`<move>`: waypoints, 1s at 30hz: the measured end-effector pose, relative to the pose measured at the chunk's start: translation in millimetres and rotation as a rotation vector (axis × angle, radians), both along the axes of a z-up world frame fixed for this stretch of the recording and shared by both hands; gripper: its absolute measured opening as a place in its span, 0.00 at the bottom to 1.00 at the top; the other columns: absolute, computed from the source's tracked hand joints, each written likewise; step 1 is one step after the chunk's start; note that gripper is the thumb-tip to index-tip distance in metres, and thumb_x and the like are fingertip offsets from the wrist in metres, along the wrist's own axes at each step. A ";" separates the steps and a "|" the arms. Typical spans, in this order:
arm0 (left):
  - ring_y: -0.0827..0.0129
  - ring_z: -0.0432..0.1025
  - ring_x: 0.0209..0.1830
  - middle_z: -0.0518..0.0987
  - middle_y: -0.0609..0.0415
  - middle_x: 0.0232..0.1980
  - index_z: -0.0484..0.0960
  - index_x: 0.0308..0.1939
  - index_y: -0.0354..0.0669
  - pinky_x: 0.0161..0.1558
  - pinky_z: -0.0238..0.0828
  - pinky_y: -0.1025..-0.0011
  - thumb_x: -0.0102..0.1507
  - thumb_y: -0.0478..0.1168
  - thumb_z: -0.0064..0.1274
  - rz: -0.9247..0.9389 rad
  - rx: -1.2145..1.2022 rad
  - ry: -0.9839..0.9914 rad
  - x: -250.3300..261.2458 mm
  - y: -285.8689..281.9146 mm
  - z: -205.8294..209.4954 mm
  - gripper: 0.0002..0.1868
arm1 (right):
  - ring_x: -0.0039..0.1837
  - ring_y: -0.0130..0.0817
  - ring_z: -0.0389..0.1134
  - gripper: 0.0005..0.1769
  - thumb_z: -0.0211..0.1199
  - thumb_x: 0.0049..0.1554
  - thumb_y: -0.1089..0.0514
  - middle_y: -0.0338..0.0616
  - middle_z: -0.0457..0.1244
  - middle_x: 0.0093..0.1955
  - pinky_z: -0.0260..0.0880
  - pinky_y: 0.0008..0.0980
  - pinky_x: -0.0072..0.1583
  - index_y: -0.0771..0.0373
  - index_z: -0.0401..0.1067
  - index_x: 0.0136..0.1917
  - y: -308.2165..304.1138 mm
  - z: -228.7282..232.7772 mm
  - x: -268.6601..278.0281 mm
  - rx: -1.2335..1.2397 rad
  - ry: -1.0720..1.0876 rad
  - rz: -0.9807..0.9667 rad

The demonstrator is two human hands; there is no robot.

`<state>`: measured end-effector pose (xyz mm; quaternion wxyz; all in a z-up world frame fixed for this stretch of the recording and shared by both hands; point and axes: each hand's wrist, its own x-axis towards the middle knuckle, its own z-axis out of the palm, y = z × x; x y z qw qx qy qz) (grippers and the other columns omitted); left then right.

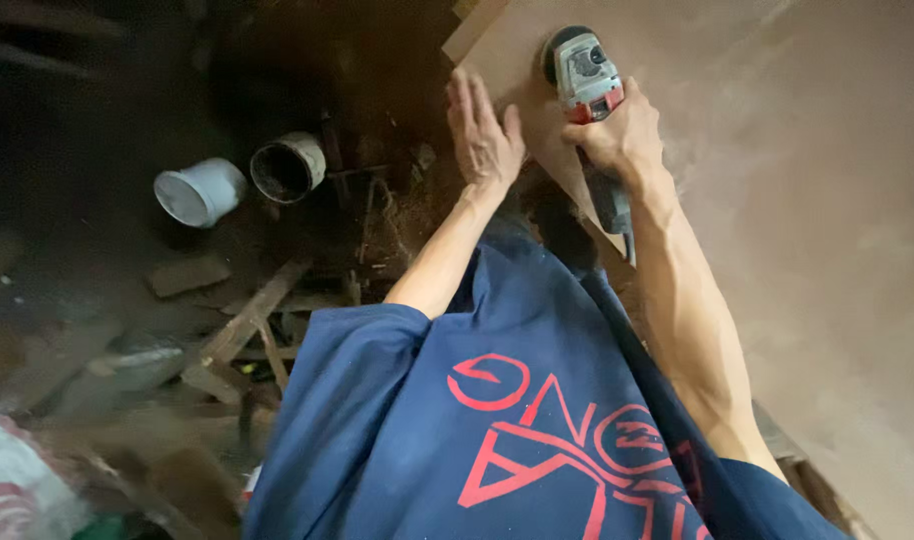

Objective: The person uses an orbital sander to smooth a large wooden board. They move the sander across the surface in overlapping passes, then set the tool down and pick up a bucket containing a brown substance.

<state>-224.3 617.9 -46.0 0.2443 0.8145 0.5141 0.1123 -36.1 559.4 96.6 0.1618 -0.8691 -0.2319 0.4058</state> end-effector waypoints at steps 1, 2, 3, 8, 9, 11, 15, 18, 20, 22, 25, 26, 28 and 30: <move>0.45 0.42 0.85 0.43 0.37 0.84 0.49 0.79 0.31 0.80 0.44 0.48 0.70 0.58 0.45 0.043 -0.016 0.054 -8.2 5.2 -1.3 0.45 | 0.58 0.54 0.72 0.42 0.78 0.39 0.43 0.61 0.69 0.54 0.71 0.45 0.60 0.67 0.68 0.59 9.1 3.4 -1.2 0.008 0.027 -0.010; 0.45 0.43 0.85 0.43 0.37 0.84 0.49 0.79 0.31 0.80 0.45 0.49 0.70 0.58 0.46 0.048 -0.032 0.043 -12.9 9.8 -2.6 0.45 | 0.58 0.52 0.73 0.41 0.77 0.38 0.43 0.59 0.70 0.54 0.72 0.43 0.61 0.67 0.68 0.58 18.2 4.6 -3.7 0.015 0.055 -0.020; 0.44 0.43 0.85 0.43 0.37 0.84 0.50 0.80 0.31 0.80 0.45 0.49 0.71 0.58 0.47 0.048 -0.047 0.031 -15.9 13.9 -5.0 0.45 | 0.58 0.53 0.72 0.41 0.78 0.39 0.43 0.60 0.70 0.54 0.72 0.44 0.60 0.67 0.68 0.59 26.9 2.8 -8.0 0.033 0.035 0.025; 0.44 0.45 0.83 0.51 0.40 0.82 0.57 0.77 0.33 0.79 0.45 0.46 0.69 0.61 0.51 0.027 -0.114 0.008 -10.0 45.0 -5.8 0.45 | 0.57 0.54 0.71 0.41 0.79 0.41 0.44 0.60 0.68 0.55 0.71 0.46 0.58 0.68 0.69 0.60 68.4 -6.7 -15.6 -0.023 0.042 0.087; 0.44 0.46 0.83 0.55 0.42 0.81 0.60 0.76 0.35 0.79 0.45 0.45 0.67 0.63 0.52 -0.007 -0.131 0.036 -6.5 52.3 -3.4 0.44 | 0.57 0.54 0.71 0.41 0.79 0.40 0.44 0.59 0.69 0.54 0.72 0.45 0.58 0.68 0.69 0.60 73.9 -7.3 -9.0 0.019 0.025 0.078; 0.46 0.49 0.82 0.63 0.46 0.78 0.65 0.74 0.40 0.77 0.46 0.43 0.65 0.64 0.54 -0.038 -0.173 0.058 -0.6 63.7 1.2 0.43 | 0.56 0.52 0.72 0.41 0.78 0.39 0.45 0.58 0.70 0.54 0.73 0.44 0.57 0.67 0.69 0.60 81.1 -11.4 13.3 0.103 -0.011 0.055; 0.45 0.55 0.77 0.74 0.49 0.69 0.72 0.69 0.46 0.72 0.46 0.35 0.62 0.64 0.58 -0.055 -0.175 0.064 5.7 71.8 5.8 0.39 | 0.51 0.44 0.74 0.32 0.79 0.40 0.47 0.52 0.71 0.47 0.73 0.40 0.53 0.67 0.75 0.53 82.7 -32.7 73.0 0.195 -0.055 -0.008; 0.47 0.60 0.75 0.78 0.53 0.65 0.75 0.66 0.50 0.70 0.49 0.35 0.58 0.63 0.61 -0.024 -0.158 0.082 2.7 73.9 10.6 0.37 | 0.46 0.35 0.73 0.24 0.77 0.44 0.48 0.45 0.71 0.44 0.73 0.35 0.48 0.64 0.80 0.49 86.6 -49.0 119.6 0.216 0.077 -0.161; 0.48 0.61 0.74 0.80 0.55 0.64 0.76 0.65 0.52 0.70 0.51 0.36 0.57 0.63 0.62 -0.016 -0.163 0.096 2.5 69.3 14.7 0.37 | 0.42 0.30 0.71 0.22 0.77 0.44 0.50 0.42 0.71 0.43 0.73 0.33 0.43 0.64 0.81 0.48 85.8 -55.7 145.4 0.348 0.245 -0.352; 0.48 0.62 0.74 0.80 0.54 0.64 0.77 0.66 0.52 0.69 0.50 0.35 0.57 0.63 0.62 -0.028 -0.151 0.103 2.3 74.6 15.4 0.37 | 0.43 0.28 0.72 0.20 0.75 0.45 0.51 0.40 0.71 0.43 0.74 0.30 0.45 0.61 0.80 0.49 85.5 -56.2 166.8 0.319 0.159 -0.281; 0.48 0.63 0.73 0.80 0.55 0.63 0.76 0.65 0.52 0.69 0.52 0.36 0.57 0.62 0.62 -0.054 -0.134 0.109 -2.0 75.2 7.9 0.36 | 0.44 0.28 0.71 0.19 0.76 0.47 0.50 0.38 0.70 0.43 0.73 0.31 0.46 0.59 0.79 0.50 77.4 -64.1 163.1 0.330 -0.037 -0.123; 0.48 0.63 0.73 0.81 0.55 0.63 0.77 0.64 0.52 0.69 0.52 0.36 0.58 0.62 0.62 -0.062 -0.135 0.119 -5.9 75.6 6.7 0.35 | 0.45 0.29 0.71 0.19 0.77 0.48 0.49 0.37 0.70 0.43 0.71 0.32 0.46 0.58 0.79 0.50 76.0 -64.5 151.5 0.334 -0.116 -0.067; 0.49 0.64 0.73 0.81 0.55 0.62 0.78 0.64 0.52 0.68 0.53 0.37 0.58 0.62 0.62 -0.092 -0.131 0.128 -9.0 81.7 3.6 0.35 | 0.46 0.28 0.71 0.17 0.76 0.45 0.49 0.34 0.70 0.42 0.72 0.33 0.47 0.56 0.79 0.46 74.0 -62.3 114.4 0.335 0.060 -0.201; 0.49 0.64 0.71 0.81 0.52 0.61 0.79 0.64 0.52 0.69 0.53 0.40 0.58 0.65 0.62 -0.121 -0.100 0.180 -11.6 86.1 -0.5 0.35 | 0.47 0.37 0.74 0.20 0.75 0.41 0.47 0.41 0.72 0.44 0.74 0.38 0.50 0.55 0.78 0.46 54.8 -49.1 75.7 0.201 0.044 -0.201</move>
